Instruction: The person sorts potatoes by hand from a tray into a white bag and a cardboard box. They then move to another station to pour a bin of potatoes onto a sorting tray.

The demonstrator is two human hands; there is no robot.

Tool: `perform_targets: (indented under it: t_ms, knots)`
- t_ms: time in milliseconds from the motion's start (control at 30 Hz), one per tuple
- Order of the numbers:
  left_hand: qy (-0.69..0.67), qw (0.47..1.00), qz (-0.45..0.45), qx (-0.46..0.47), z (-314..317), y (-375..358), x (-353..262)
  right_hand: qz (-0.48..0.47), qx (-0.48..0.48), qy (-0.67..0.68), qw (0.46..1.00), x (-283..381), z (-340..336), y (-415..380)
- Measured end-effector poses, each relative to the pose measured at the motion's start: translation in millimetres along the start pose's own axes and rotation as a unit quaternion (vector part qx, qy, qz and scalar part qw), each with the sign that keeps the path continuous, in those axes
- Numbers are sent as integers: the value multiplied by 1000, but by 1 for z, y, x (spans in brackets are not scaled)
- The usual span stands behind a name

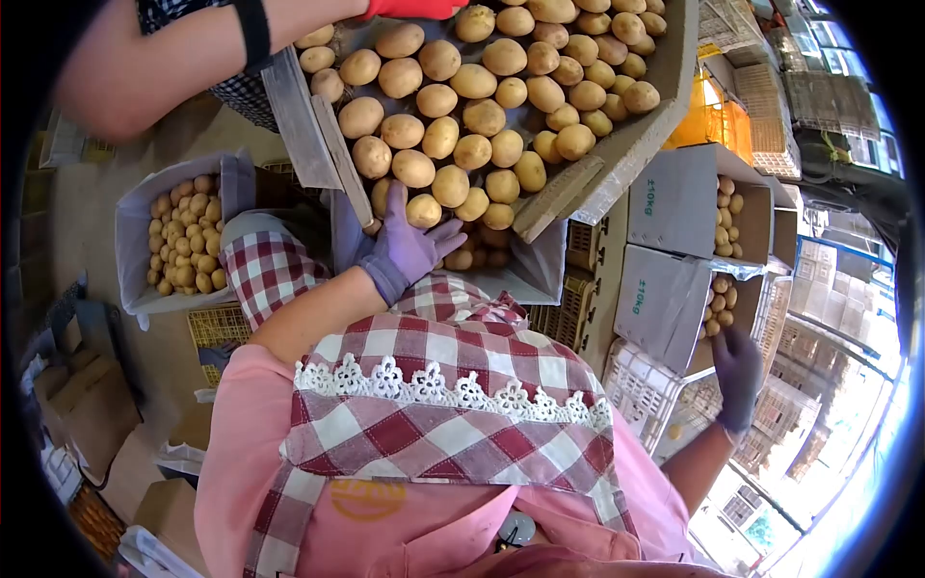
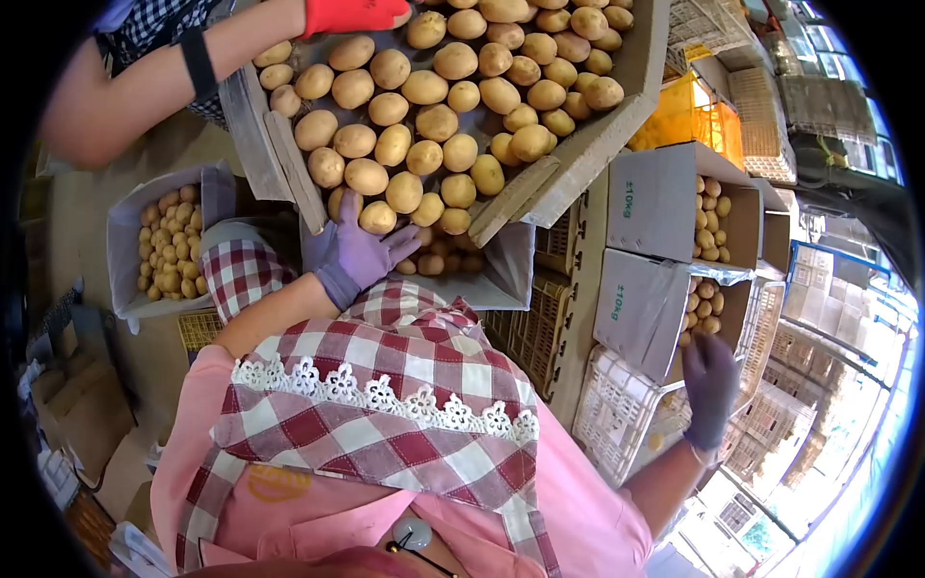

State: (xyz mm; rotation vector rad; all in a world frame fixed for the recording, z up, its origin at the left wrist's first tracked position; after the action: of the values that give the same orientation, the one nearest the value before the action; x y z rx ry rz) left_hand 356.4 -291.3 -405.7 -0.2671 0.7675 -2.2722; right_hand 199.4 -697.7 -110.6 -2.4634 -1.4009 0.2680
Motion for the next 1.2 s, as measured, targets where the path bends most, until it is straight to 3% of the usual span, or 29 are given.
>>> perform_targets:
  t_ms: [100, 133, 167, 200, 267, 300, 333, 433, 467, 500, 567, 633, 667, 700, 767, 800, 867, 900, 933, 967, 1033, 1067, 1100, 1167, 1200]
  knots:
    - [41, 998, 23, -37, 0, -9, -6, -264, -88, 174, 945, 191, -2, 46]
    - [76, 995, 40, -51, 2, -17, -9, -336, -123, 135, 924, 246, 10, 60]
    - [112, 990, 57, -66, 2, -22, -13, -348, -38, 141, 926, 295, 32, 84]
    - [120, 988, 58, -80, -12, -21, -14, -358, -39, 116, 925, 336, 57, 108]
    - [155, 978, 65, -121, -34, -24, -24, -258, 97, 50, 960, 391, 130, 168]
    - [170, 973, 68, -142, -40, -26, -26, -242, 76, 51, 966, 405, 129, 176]
    - [184, 969, 84, -145, -41, -27, -27, -214, 110, 94, 966, 405, 133, 179]
    - [89, 992, 65, -68, -19, -22, -18, -273, 32, 221, 936, 382, 123, 167]
    - [80, 992, 60, -83, -12, -27, -18, -306, -36, 227, 924, 359, 102, 152]
    - [58, 997, 40, -37, -16, -20, -15, -322, -125, 228, 910, 328, 65, 123]
    - [63, 994, 68, -63, -9, -23, -21, -337, -314, 196, 866, 236, 8, 75]
    - [18, 997, 63, -38, -17, -11, -19, -201, -401, 206, 870, 95, -8, 67]
    - [-5, 998, 60, -26, -20, -7, -17, -98, -382, 64, 917, 24, -11, 72]
    - [5, 997, 74, -34, -21, -7, -19, 89, -320, -27, 943, -23, -8, 65]
    - [30, 993, 98, -52, -23, -9, -22, -20, -388, 69, 919, -14, -23, 56]
    - [16, 993, 93, -67, -39, -6, -21, -126, -389, 86, 909, 30, -31, 62]
    - [169, 979, 69, -85, -40, -15, -26, -317, -382, 55, 867, 164, -41, 72]
    - [243, 964, 60, -93, -41, -18, -31, -344, -341, 97, 869, 205, -32, 95]
    - [309, 949, 19, -64, -59, -9, -30, -355, -292, 90, 883, 247, -22, 121]
    - [239, 970, 13, -45, -47, -13, -25, -369, -248, 67, 893, 281, -2, 151]
    - [94, 996, 4, -7, -13, -26, -19, -292, -112, -102, 944, 338, 54, 221]
    - [77, 996, 15, 31, -22, -16, -20, -198, -100, -188, 957, 349, 67, 248]
    - [65, 998, 10, 16, -14, -22, -21, -181, -79, -187, 962, 355, 60, 250]
    - [39, 999, -5, -16, 13, -36, -16, -243, -43, -106, 963, 355, 50, 253]
    - [43, 998, 21, -42, 12, -35, -18, -298, -64, 58, 951, 341, 35, 248]
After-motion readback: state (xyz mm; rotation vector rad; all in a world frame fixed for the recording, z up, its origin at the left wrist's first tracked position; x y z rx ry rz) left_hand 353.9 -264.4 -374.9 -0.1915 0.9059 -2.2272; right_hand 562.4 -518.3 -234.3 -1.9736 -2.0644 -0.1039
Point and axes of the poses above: each hand's wrist, its own y-axis towards the middle knuckle, its own z-axis out of the palm, x = y × z, the point moved 10 cm from there along y, towards the middle knuckle, and after that the axes turned 11 degrees about x, right-handed, at the moved point
